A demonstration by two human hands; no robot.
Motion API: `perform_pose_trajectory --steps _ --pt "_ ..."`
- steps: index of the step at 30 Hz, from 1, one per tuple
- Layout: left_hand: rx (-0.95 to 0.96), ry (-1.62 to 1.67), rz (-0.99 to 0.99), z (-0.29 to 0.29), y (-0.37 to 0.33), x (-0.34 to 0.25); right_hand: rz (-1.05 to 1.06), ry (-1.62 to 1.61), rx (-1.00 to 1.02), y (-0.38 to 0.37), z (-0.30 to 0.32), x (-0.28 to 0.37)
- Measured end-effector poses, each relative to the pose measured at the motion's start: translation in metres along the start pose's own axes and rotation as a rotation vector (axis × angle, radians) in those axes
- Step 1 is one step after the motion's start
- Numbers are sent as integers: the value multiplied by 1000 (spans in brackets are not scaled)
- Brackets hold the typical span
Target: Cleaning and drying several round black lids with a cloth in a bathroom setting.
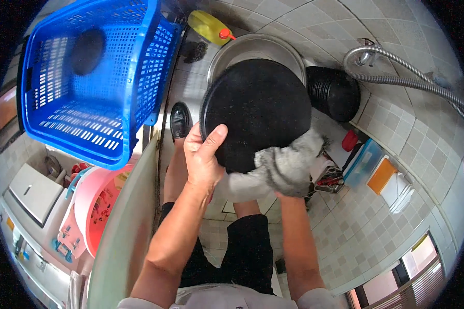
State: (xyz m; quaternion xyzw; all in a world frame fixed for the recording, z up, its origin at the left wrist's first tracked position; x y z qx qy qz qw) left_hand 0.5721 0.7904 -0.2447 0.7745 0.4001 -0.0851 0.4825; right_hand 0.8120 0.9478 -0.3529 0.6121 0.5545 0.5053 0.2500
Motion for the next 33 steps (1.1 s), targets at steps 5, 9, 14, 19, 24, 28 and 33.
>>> perform_pose_trajectory --steps 5,9,14,19,24,28,33 --pt "-51 -38 -87 9 -3 -8 136 107 130 39 -58 59" --pt "-65 -241 -103 8 -1 -8 323 114 158 63 -87 111" --pt "-12 -751 -330 -3 19 1 1047 1729 414 73 -230 46" --pt "141 -665 -40 -7 22 -1 1100 1913 458 45 -243 71" --pt "59 -381 28 0 36 2 807 1688 -19 -23 -200 119" --pt "72 -187 138 21 29 4 29 359 -76 -24 -109 110" --pt "211 -82 303 27 2 27 223 517 115 26 -107 117"
Point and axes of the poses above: each hand's wrist, its own y-axis away from the middle knuckle, its own z-axis out of the back of the hand, x = y × z, the point moved 6 cm from there along -y, towards the middle knuckle, and after that the axes turned 1 degree about -x, right-handed, at the moved point
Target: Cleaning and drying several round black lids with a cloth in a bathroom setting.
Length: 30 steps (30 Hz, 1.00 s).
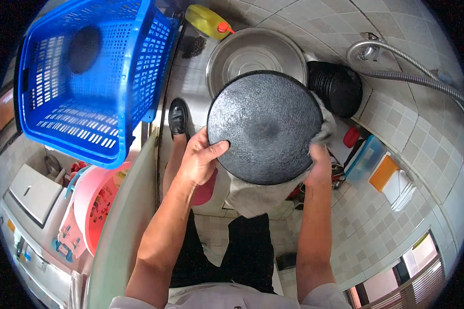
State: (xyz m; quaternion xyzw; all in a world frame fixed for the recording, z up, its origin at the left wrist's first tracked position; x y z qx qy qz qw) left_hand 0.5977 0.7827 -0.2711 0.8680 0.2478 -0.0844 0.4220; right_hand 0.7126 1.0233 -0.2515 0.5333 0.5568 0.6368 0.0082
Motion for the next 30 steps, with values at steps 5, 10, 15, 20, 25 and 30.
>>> perform_pose_trajectory --steps 5,10,15,20,25,30 --pt "-256 -626 58 29 -6 10 112 722 34 28 -62 25" --pt "-93 171 139 -38 9 0 820 1221 366 67 -110 6" --pt "-90 223 181 -18 30 1 574 1274 614 88 -128 -3" --pt "192 107 330 -22 34 7 633 1236 505 75 -140 -4" --pt "238 38 295 -11 32 7 811 1459 219 48 -143 32" --pt "189 130 307 -12 34 0 694 1646 -45 34 -110 42"
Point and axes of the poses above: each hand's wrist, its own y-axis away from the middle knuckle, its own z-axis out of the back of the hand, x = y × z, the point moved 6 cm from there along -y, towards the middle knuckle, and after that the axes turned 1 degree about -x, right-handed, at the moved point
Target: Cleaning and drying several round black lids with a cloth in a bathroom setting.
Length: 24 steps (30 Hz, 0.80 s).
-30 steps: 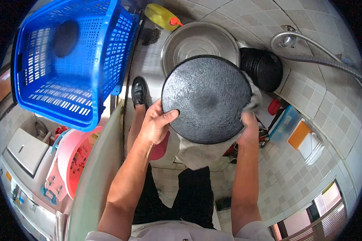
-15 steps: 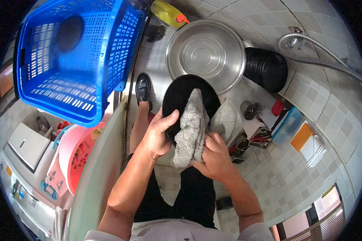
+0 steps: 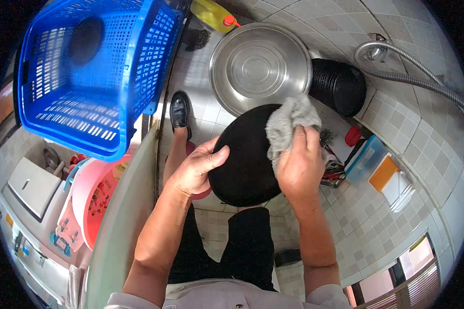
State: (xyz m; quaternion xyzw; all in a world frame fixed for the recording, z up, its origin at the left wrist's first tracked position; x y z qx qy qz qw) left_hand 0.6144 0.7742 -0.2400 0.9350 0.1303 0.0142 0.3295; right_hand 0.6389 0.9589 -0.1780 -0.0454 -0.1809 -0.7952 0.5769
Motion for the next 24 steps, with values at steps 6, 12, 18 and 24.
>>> perform_pose_trajectory --steps 6,12,18,24 --pt "-29 -121 -27 -11 -14 -9 52 -237 -79 3 -8 23" --pt "-54 85 -96 5 -30 -27 310 -388 199 44 -31 67" --pt "-134 -77 -169 7 -13 -45 -58 -43 255 40 -26 -22" --pt "-97 -189 -55 0 -16 -28 155 -15 -73 -23 -4 -3"
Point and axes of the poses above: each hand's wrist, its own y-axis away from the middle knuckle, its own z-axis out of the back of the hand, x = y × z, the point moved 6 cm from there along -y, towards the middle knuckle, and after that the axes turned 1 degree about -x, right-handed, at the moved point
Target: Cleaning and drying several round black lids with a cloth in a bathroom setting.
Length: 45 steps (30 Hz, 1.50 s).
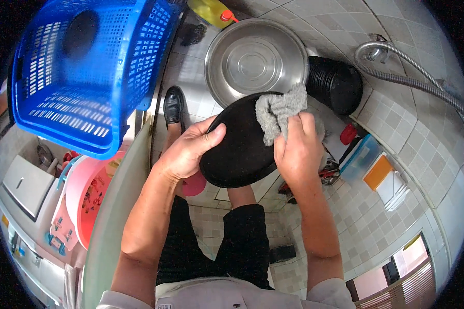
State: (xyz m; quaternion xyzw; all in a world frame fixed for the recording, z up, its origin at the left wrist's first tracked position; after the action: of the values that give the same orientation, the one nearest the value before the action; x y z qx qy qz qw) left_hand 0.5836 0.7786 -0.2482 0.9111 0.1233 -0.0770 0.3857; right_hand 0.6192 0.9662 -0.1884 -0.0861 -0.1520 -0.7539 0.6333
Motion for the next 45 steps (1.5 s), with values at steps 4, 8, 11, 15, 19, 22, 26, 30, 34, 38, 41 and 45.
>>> perform_pose_trajectory --steps 4,8,11,15,19,22,26,30,34,38,41,45 --pt "0 90 -47 6 4 -7 -120 198 272 4 -5 -7" --pt "-89 106 -152 15 3 -7 -235 103 684 48 -33 3" --pt "-126 190 -121 17 2 -3 -161 -149 913 65 -47 32" --pt "-79 16 -90 5 -2 3 93 -478 417 34 -31 66" --pt "-70 -86 11 13 5 13 -67 -43 172 2 -27 41" --pt "-55 -70 -11 9 9 6 -76 77 156 9 -26 12" --pt "-72 -23 -162 8 14 -13 -197 52 532 34 -30 1" --pt "-87 78 -316 18 25 -46 -222 -571 902 51 -18 33" --pt "-140 247 -486 32 47 -94 -231 -829 1088 65 2 40" --pt "-199 495 -690 65 61 -138 -549 -1293 742 40 22 55" --pt "-217 652 -819 96 75 -176 -805 -1272 611 25 19 74" --pt "-294 816 -944 149 84 -222 -802 -1291 695 0 5 104"
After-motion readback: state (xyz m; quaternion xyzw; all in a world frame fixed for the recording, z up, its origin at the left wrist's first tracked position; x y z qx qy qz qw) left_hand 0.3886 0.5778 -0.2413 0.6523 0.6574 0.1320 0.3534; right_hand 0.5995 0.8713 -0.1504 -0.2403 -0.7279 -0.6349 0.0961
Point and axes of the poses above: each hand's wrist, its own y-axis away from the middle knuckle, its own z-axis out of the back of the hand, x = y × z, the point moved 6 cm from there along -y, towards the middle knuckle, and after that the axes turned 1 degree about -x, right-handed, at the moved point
